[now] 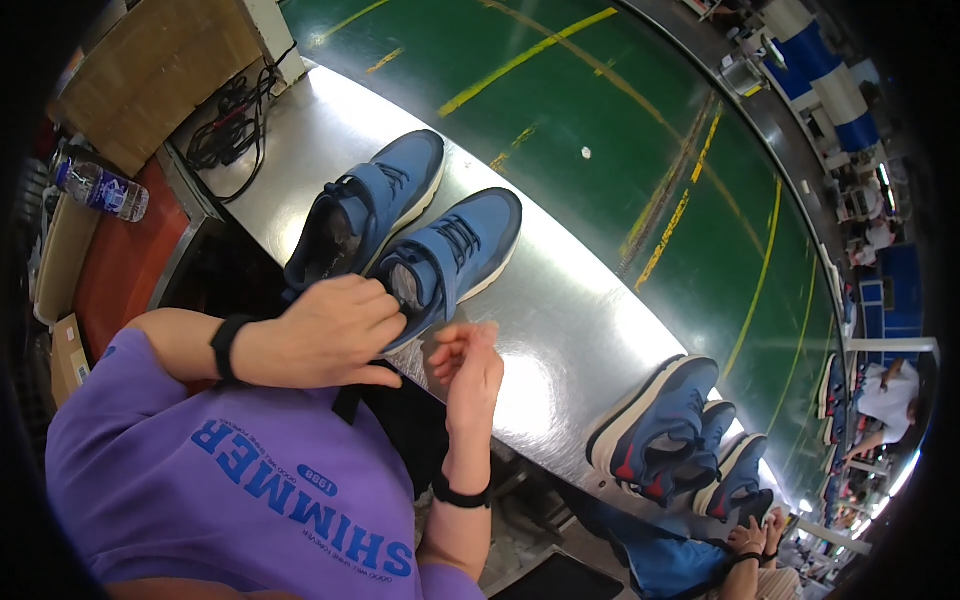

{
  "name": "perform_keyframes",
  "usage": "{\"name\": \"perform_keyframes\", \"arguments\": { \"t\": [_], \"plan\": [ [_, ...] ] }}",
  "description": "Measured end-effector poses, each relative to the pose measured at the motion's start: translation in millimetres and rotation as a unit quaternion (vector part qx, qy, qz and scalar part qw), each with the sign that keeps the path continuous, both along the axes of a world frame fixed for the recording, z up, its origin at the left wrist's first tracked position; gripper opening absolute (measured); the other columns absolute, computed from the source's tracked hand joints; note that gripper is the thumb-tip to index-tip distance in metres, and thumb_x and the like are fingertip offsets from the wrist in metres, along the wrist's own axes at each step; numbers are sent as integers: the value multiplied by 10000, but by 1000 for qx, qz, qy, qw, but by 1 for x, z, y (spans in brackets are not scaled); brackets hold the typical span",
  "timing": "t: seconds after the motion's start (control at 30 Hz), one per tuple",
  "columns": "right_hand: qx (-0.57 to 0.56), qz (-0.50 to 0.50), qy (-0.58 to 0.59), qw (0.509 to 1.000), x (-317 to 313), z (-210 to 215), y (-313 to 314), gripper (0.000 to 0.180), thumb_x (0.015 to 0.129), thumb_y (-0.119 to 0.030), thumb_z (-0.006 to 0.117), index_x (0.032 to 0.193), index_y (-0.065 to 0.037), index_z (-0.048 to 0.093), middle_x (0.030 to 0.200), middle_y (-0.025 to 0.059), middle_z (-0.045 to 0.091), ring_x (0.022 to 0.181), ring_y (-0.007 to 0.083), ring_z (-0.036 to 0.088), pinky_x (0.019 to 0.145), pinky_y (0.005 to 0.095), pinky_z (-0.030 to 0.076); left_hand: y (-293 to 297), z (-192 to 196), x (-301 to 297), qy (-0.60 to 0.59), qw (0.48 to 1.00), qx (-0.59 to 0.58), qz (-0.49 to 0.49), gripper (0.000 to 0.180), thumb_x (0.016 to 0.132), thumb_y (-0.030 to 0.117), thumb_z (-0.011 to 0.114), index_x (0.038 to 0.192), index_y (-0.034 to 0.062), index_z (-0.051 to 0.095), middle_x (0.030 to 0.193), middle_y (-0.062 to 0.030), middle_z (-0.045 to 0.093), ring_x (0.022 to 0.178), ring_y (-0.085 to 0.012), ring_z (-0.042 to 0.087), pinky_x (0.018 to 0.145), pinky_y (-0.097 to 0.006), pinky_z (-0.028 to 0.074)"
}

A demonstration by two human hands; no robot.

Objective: Adjusting the straps and tongues of several pairs of shoes on an assembly line.

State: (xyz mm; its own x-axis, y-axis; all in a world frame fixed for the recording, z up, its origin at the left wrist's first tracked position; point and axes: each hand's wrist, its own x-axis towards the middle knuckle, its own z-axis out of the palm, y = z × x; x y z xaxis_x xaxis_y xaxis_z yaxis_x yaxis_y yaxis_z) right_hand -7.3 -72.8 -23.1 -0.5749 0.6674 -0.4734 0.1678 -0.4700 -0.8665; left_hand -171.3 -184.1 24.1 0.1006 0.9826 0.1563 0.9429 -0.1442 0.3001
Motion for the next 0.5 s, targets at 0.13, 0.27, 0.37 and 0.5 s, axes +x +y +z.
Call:
{"name": "perform_keyframes", "arguments": {
  "t": [0.13,0.27,0.37,0.5],
  "plan": [
    [-108,25,53,992,-24,11,10,456,999,-421,438,757,-62,582,539,-22,475,461,62,391,448,199,294,4,-24,5,1,1000,21,19,328,706,307,748,777,61,543,758,-75,520,681,-232,591,619,-342,470],
    [-227,1,153,962,-29,1,26,408,987,-372,472,705,-85,544,501,-34,436,415,54,340,407,210,253,3,-26,-1,-58,998,-1,13,271,739,244,730,751,66,525,757,-97,522,528,-254,576,487,-357,468],
    [-269,2,195,943,-36,3,32,339,967,-292,536,687,-100,524,494,-39,431,387,44,313,381,213,228,5,-24,-5,-75,997,8,5,262,745,233,728,756,63,529,756,-92,518,519,-257,567,480,-359,465],
    [-232,19,125,964,-39,9,27,296,946,-258,601,705,-96,546,505,-49,436,387,34,329,377,195,236,4,-25,-10,-79,997,1,9,252,736,225,731,761,67,536,749,-88,511,525,-259,567,482,-354,465]
  ]
}}
